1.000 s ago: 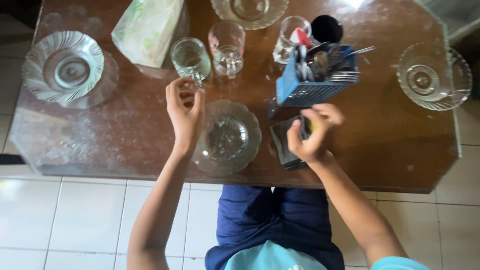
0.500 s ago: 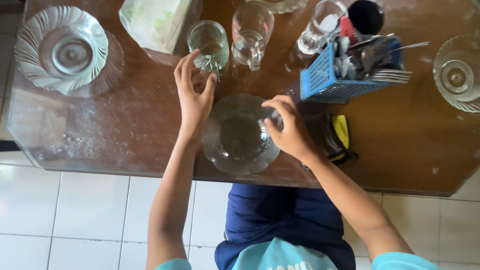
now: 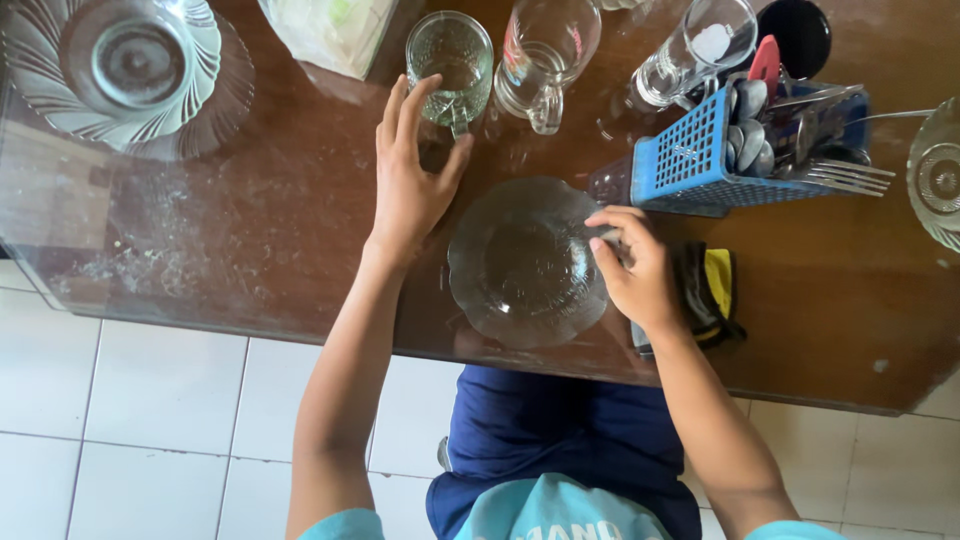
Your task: The person wipes the surface of a dining table by hand using a cloth, moving several plates, glasses, and a cutlery holder aside to reach different parts of the tabletop.
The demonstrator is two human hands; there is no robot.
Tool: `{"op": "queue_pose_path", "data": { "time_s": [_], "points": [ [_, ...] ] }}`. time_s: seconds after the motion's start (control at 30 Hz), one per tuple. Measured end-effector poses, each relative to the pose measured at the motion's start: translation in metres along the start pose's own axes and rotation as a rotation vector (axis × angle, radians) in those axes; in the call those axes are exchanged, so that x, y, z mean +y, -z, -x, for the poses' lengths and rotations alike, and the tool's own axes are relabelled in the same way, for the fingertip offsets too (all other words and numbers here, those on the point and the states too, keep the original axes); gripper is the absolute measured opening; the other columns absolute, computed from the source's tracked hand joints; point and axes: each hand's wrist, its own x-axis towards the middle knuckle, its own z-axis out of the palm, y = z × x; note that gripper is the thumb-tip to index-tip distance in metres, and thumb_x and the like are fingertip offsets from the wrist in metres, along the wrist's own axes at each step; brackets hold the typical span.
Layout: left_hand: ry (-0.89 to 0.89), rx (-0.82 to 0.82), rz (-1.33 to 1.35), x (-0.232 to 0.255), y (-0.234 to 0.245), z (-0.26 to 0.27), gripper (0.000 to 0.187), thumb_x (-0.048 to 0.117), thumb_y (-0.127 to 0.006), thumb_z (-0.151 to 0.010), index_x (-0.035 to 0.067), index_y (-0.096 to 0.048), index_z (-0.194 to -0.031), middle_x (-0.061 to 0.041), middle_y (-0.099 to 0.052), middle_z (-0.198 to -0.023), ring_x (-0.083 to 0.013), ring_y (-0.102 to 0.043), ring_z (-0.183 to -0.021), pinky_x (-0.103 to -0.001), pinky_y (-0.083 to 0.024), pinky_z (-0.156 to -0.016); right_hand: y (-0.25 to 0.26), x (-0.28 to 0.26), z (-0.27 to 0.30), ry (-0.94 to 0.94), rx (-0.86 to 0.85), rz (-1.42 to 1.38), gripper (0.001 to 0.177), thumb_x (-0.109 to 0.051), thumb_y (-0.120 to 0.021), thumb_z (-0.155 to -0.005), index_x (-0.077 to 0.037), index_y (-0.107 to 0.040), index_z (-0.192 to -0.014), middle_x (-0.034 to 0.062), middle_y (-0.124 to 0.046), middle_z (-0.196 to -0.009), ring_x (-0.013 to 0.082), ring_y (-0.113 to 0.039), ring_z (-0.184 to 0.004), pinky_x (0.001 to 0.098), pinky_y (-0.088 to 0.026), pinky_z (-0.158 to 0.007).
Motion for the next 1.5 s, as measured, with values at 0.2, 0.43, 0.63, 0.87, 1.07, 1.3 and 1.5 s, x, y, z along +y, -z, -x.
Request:
{"op": "queue_pose_path", "data": {
  "time_s": [0.2, 0.43, 0.63, 0.87, 1.07, 1.3, 1.5],
  "points": [
    [0.033, 0.038, -0.058, 0.001, -0.009, -0.004, 0.073, 0.018, -0.088, -0.089, 0.012, -0.045, -0.148, -0.025, -0.037, -0.161, -0.0415, -0.048, -0.139, -0.048, -0.043, -0.114, -0.009, -0.039, 0.011, 0.215, 0.04, 0.441, 0.034, -0.004, -0.073, -0.089, -0.005, -0.064, -0.122, 0.0151, -0.051, -0.139, 0.0264, -0.059, -0.116, 0.0366, -0.052, -0.097],
    [0.056, 0.053, -0.125, 0.011, 0.003, -0.001, 0.071, 0.019, -0.089, -0.085, 0.014, -0.049, -0.143, -0.021, -0.049, -0.155, -0.0389, -0.051, -0.136, -0.05, -0.04, -0.114, -0.025, -0.07, 0.006, 0.31, 0.063, 0.52, 0.041, -0.007, -0.075, -0.088, -0.006, -0.064, -0.127, 0.0223, -0.043, -0.153, 0.0426, -0.047, -0.141, 0.0484, -0.045, -0.115],
    [0.139, 0.016, -0.096, 0.021, 0.028, 0.013, 0.067, 0.015, -0.086, -0.083, 0.014, -0.051, -0.141, -0.019, -0.051, -0.154, -0.0341, -0.056, -0.128, -0.046, -0.042, -0.109, -0.03, -0.075, 0.001, 0.362, -0.003, 0.567, 0.05, -0.008, -0.077, -0.086, -0.005, -0.059, -0.132, 0.0256, -0.039, -0.156, 0.0488, -0.039, -0.146, 0.0521, -0.037, -0.12],
    [0.103, 0.028, -0.084, 0.029, 0.063, 0.042, 0.069, 0.002, -0.079, -0.08, 0.01, -0.049, -0.142, -0.019, -0.052, -0.152, -0.0363, -0.056, -0.127, -0.044, -0.047, -0.107, -0.035, -0.074, 0.004, 0.403, -0.103, 0.618, 0.05, -0.012, -0.077, -0.087, -0.007, -0.06, -0.134, 0.0217, -0.044, -0.152, 0.0445, -0.04, -0.146, 0.051, -0.035, -0.121],
    [0.27, 0.028, -0.047, 0.036, 0.084, 0.072, 0.066, -0.005, -0.069, -0.082, 0.013, -0.051, -0.142, -0.013, -0.066, -0.133, -0.0304, -0.064, -0.121, -0.039, -0.054, -0.102, -0.046, -0.082, 0.012, 0.482, -0.164, 0.691, 0.052, -0.013, -0.079, -0.084, -0.009, -0.061, -0.132, 0.0168, -0.051, -0.146, 0.0379, -0.046, -0.14, 0.0518, -0.034, -0.117],
    [0.298, 0.094, -0.032, 0.035, 0.101, 0.104, 0.07, -0.012, -0.066, -0.081, 0.012, -0.052, -0.145, -0.012, -0.065, -0.131, -0.0278, -0.069, -0.116, -0.029, -0.064, -0.08, -0.063, -0.093, 0.014, 0.499, -0.215, 0.502, 0.05, -0.012, -0.075, -0.089, -0.008, -0.058, -0.135, 0.0135, -0.059, -0.146, 0.0339, -0.052, -0.141, 0.046, -0.036, -0.121],
    [0.168, 0.151, 0.192, 0.029, 0.106, 0.128, 0.069, -0.022, -0.052, -0.08, 0.003, -0.048, -0.145, -0.019, -0.059, -0.148, -0.0333, -0.064, -0.132, -0.033, -0.064, -0.092, -0.097, -0.095, 0.006, 0.548, -0.296, 0.545, 0.069, -0.022, -0.078, -0.088, -0.007, -0.049, -0.148, 0.0133, -0.058, -0.148, 0.0297, -0.05, -0.144, 0.0575, -0.022, -0.123]
  ]
}}
